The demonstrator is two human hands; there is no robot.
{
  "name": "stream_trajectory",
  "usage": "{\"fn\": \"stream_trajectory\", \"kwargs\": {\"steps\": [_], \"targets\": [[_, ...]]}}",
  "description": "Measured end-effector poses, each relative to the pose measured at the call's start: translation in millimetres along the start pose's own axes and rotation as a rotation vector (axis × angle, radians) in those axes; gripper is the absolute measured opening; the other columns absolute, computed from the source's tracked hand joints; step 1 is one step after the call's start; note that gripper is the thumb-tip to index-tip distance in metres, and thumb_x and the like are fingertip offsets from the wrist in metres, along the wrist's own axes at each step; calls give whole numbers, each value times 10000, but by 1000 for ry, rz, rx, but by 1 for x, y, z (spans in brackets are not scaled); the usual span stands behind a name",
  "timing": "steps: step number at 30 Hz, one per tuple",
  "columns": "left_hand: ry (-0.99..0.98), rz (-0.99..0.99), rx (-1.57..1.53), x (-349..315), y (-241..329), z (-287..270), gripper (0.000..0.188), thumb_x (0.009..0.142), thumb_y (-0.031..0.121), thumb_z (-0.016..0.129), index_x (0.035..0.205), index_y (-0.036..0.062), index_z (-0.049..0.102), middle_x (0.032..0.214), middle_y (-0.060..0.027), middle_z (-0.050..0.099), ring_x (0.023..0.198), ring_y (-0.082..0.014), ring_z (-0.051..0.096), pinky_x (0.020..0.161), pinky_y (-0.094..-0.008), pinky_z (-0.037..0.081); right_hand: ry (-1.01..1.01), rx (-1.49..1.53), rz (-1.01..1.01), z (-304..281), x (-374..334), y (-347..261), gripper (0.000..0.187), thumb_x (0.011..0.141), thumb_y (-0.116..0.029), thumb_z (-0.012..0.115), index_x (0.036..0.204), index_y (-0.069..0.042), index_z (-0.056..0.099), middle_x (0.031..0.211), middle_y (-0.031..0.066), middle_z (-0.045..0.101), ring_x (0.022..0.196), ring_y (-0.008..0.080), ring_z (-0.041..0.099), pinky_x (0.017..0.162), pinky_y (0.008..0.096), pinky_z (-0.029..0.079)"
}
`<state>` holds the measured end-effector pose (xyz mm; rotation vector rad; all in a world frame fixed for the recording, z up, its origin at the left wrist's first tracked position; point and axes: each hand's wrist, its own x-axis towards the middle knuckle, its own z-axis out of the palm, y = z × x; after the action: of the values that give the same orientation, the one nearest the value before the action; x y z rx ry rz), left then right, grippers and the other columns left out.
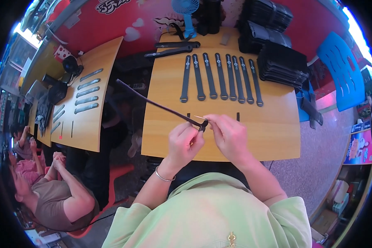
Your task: Assembling black textile straps by threading thin strings through pre-drilled holes and organizing them on a table.
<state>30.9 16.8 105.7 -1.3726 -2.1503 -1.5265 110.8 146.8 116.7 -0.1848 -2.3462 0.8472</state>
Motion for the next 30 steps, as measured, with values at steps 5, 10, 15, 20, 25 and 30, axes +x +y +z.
{"fn": "stream_trajectory", "kwargs": {"steps": [5, 10, 15, 20, 25, 30], "targets": [[-92, -162, -153, -3, -5, -2, 102, 737, -10, 613, 680, -3, 528, 592, -93, 488, 530, -233, 477, 490, -321, 364, -51, -40, -43, -14, -2, -6, 164, 773, -34, 613, 933, -61, 593, 767, 74, 616, 655, 231, 618, 533, 323, 471], [-110, -230, -109, -2, 0, 10, 161, 822, 72, 593, 690, -17, 569, 606, -104, 532, 547, -234, 497, 520, -327, 383, -71, -19, 51, -11, -9, -12, 130, 796, -47, 618, 922, -63, 592, 801, 90, 641, 711, 260, 635, 581, 334, 499], [-142, -267, -141, -11, 4, 3, 241, 845, 60, 556, 614, -8, 540, 573, -111, 529, 527, -233, 513, 493, -337, 365, -110, 138, 117, -22, -19, -17, 125, 810, -88, 618, 935, -84, 603, 812, 79, 645, 717, 245, 639, 589, 329, 505], [-227, -275, -163, -13, -4, 1, 308, 815, 56, 561, 524, -2, 481, 494, -102, 467, 435, -201, 453, 447, -324, 327, 28, 91, -77, -9, -10, 15, 124, 804, -119, 633, 926, -108, 617, 800, 45, 646, 673, 210, 637, 553, 299, 497], [-400, -230, -285, -18, 17, -6, 270, 807, 26, 549, 544, -10, 504, 507, -93, 478, 446, -179, 463, 449, -308, 323, 149, -12, -129, -40, 14, 14, 127, 792, -120, 645, 915, -103, 619, 752, 28, 630, 633, 182, 628, 521, 283, 485], [-312, -479, -281, -20, -2, 3, 257, 857, 60, 542, 612, -18, 539, 546, -62, 523, 475, -129, 475, 460, -281, 341, -19, -169, -270, -52, 5, 11, 149, 764, -101, 594, 912, -87, 597, 726, 14, 592, 649, 161, 613, 500, 274, 470]]}}
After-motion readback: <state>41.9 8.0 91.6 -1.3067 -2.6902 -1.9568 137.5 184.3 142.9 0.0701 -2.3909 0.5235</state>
